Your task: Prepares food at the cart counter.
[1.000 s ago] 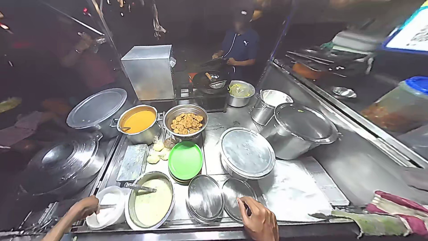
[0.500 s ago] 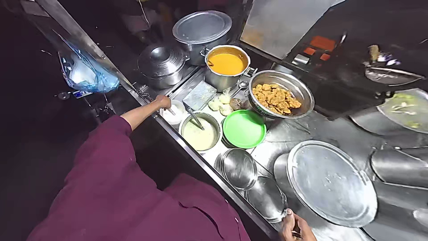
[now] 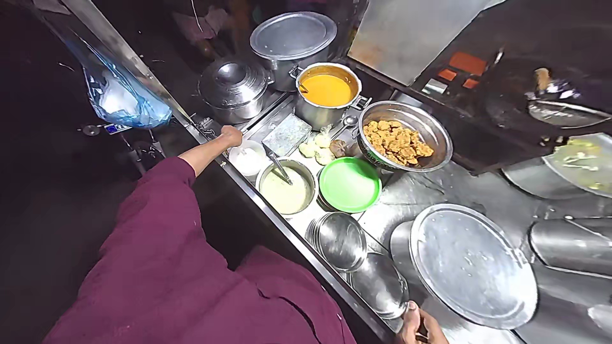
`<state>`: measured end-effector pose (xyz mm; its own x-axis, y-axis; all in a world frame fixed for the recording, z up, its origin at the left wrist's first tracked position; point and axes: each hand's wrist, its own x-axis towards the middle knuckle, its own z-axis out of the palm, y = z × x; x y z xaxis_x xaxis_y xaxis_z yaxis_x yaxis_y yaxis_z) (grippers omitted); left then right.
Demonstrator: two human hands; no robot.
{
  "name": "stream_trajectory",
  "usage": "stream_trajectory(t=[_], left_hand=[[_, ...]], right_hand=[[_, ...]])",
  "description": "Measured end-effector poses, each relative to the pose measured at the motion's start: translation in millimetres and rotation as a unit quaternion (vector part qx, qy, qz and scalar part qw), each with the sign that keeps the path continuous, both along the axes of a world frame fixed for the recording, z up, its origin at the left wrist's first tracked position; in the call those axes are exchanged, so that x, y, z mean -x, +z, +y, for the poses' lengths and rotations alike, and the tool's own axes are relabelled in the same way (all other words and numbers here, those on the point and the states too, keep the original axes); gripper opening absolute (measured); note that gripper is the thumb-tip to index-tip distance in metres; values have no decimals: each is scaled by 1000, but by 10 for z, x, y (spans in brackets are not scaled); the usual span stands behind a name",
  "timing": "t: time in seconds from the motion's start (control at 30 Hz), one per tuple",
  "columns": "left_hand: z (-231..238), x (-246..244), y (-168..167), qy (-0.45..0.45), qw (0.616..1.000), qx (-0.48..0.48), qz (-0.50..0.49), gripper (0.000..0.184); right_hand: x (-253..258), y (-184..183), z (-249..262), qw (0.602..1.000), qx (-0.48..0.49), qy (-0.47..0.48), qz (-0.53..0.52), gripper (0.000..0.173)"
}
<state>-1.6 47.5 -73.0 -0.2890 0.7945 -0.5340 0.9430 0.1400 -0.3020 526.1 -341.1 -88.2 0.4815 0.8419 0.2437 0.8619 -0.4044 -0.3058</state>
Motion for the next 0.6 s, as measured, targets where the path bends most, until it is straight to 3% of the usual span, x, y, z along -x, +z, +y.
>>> stream_trajectory(t=[0.2,0.5,0.6], left_hand=[[166,279,-18,0,998,-41,-36,25],[184,389,-69,-48,992,-98,-59,32],[242,345,2,-23,991,-100,-80,30]], right_hand=[[-15,-30,-15,1000,-8,0,4,34],[-34,-23,-9,999,-24,21,19,37],[-40,-8,-17,999,-41,8,-9,41]])
